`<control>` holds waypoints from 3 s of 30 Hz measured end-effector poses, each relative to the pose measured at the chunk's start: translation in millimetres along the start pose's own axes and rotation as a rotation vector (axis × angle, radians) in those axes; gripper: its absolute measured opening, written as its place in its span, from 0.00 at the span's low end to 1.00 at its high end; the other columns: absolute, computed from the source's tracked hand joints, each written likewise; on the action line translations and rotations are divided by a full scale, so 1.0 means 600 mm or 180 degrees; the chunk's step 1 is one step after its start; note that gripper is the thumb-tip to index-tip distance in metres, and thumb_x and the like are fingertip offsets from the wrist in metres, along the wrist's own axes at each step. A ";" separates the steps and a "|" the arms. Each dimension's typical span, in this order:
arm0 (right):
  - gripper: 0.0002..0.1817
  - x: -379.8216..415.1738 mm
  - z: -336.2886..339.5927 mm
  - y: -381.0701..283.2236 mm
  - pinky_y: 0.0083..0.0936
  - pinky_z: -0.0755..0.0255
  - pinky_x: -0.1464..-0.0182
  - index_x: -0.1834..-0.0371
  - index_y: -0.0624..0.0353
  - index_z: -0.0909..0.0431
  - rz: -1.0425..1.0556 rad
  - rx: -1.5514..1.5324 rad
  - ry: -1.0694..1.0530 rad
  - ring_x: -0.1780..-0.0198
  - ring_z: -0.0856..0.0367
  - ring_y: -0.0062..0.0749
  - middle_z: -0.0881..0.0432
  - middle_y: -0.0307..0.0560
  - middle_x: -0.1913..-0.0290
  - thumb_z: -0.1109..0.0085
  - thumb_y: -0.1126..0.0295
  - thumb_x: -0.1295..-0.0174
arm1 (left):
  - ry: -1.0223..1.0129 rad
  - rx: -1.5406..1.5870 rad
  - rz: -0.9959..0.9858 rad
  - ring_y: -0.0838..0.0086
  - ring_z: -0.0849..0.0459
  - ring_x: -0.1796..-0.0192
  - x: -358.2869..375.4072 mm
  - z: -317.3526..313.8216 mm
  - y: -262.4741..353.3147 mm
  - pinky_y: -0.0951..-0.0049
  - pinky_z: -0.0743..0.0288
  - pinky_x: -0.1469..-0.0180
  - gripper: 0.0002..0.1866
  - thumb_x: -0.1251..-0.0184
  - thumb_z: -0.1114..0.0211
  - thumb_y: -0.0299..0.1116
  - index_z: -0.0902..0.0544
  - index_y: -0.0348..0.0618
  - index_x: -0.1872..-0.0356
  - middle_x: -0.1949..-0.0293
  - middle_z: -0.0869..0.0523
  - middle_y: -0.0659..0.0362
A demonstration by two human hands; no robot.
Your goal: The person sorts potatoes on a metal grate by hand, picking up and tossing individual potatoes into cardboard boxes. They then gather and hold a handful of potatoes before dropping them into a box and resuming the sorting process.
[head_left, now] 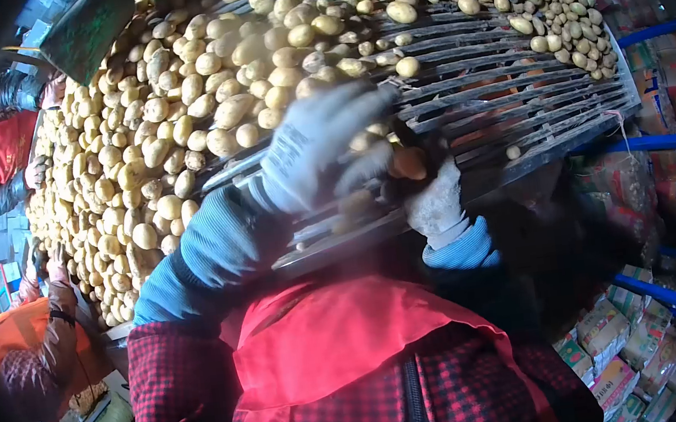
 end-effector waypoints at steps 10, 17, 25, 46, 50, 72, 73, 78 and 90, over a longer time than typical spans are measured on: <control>0.32 -0.004 0.094 -0.113 0.22 0.21 0.66 0.22 0.43 0.34 -0.0287 -0.1241 -0.0574 0.45 0.17 0.48 0.29 0.57 0.27 0.63 0.40 0.21 | -0.1185 -0.1252 -0.0033 0.52 0.30 0.30 -0.050 -0.207 -0.065 0.39 0.40 0.29 0.28 0.44 0.28 0.47 0.17 0.61 0.39 0.36 0.23 0.55; 0.33 -0.029 0.100 -0.138 0.31 0.13 0.63 0.24 0.45 0.33 -0.0459 -0.1228 -0.0726 0.45 0.15 0.49 0.24 0.57 0.32 0.63 0.38 0.22 | -0.0811 -0.2660 0.1106 0.50 0.34 0.25 0.094 -0.056 -0.118 0.38 0.45 0.25 0.22 0.41 0.27 0.43 0.14 0.56 0.44 0.28 0.29 0.51; 0.32 -0.052 0.086 -0.123 0.32 0.13 0.58 0.25 0.47 0.31 -0.0798 -0.1170 -0.0787 0.42 0.17 0.52 0.25 0.58 0.31 0.62 0.40 0.21 | -0.0881 -0.1507 0.1166 0.54 0.18 0.44 0.086 -0.062 -0.057 0.54 0.24 0.42 0.35 0.43 0.25 0.42 0.24 0.54 0.31 0.35 0.22 0.52; 0.31 -0.052 0.093 -0.119 0.32 0.14 0.55 0.24 0.47 0.33 -0.0826 -0.0993 -0.0700 0.41 0.17 0.51 0.25 0.57 0.31 0.61 0.42 0.20 | -0.0809 -0.0843 0.1506 0.52 0.17 0.48 0.012 -0.230 -0.089 0.53 0.21 0.50 0.23 0.41 0.28 0.35 0.19 0.54 0.42 0.50 0.18 0.52; 0.30 -0.051 0.092 -0.121 0.34 0.14 0.55 0.24 0.47 0.33 -0.0806 -0.0899 -0.0701 0.40 0.17 0.51 0.25 0.57 0.31 0.61 0.43 0.19 | -0.0835 -0.0853 0.1723 0.53 0.15 0.53 0.016 -0.228 -0.108 0.53 0.20 0.54 0.14 0.36 0.31 0.39 0.16 0.53 0.50 0.55 0.17 0.53; 0.23 -0.027 0.017 -0.014 0.36 0.17 0.52 0.41 0.56 0.24 -0.1246 -0.0954 -0.1070 0.52 0.19 0.31 0.18 0.42 0.48 0.50 0.47 0.23 | 0.1059 0.1927 0.1321 0.67 0.13 0.51 0.008 -0.096 0.007 0.66 0.19 0.49 0.15 0.35 0.30 0.22 0.16 0.39 0.47 0.52 0.13 0.54; 0.25 -0.021 0.020 -0.024 0.34 0.17 0.55 0.42 0.55 0.23 -0.1193 -0.0444 -0.0556 0.54 0.19 0.31 0.18 0.41 0.49 0.49 0.45 0.24 | 0.1215 0.2444 0.1747 0.68 0.13 0.51 0.030 -0.100 -0.008 0.66 0.18 0.49 0.17 0.35 0.30 0.21 0.17 0.40 0.44 0.51 0.14 0.55; 0.30 -0.030 0.010 -0.023 0.32 0.11 0.61 0.31 0.51 0.27 -0.1299 -0.0765 -0.0977 0.47 0.12 0.50 0.17 0.55 0.42 0.55 0.41 0.22 | 0.1771 0.3170 0.3200 0.70 0.13 0.54 0.138 -0.096 -0.058 0.69 0.17 0.47 0.26 0.31 0.30 0.30 0.23 0.32 0.35 0.54 0.12 0.54; 0.32 -0.004 -0.069 0.033 0.67 0.27 0.36 0.23 0.43 0.32 -0.2279 -0.0803 -0.1444 0.28 0.31 0.64 0.23 0.57 0.32 0.65 0.40 0.20 | 0.4706 0.1178 0.3632 0.75 0.13 0.55 0.579 0.103 0.029 0.72 0.15 0.51 0.20 0.25 0.34 0.26 0.20 0.39 0.35 0.52 0.12 0.59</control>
Point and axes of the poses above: each hand's wrist, its own x-axis away from the middle knuckle, its own z-axis out of the back of the hand, y = z × x, the point moved 9 cm from there along -x, towards the middle knuckle
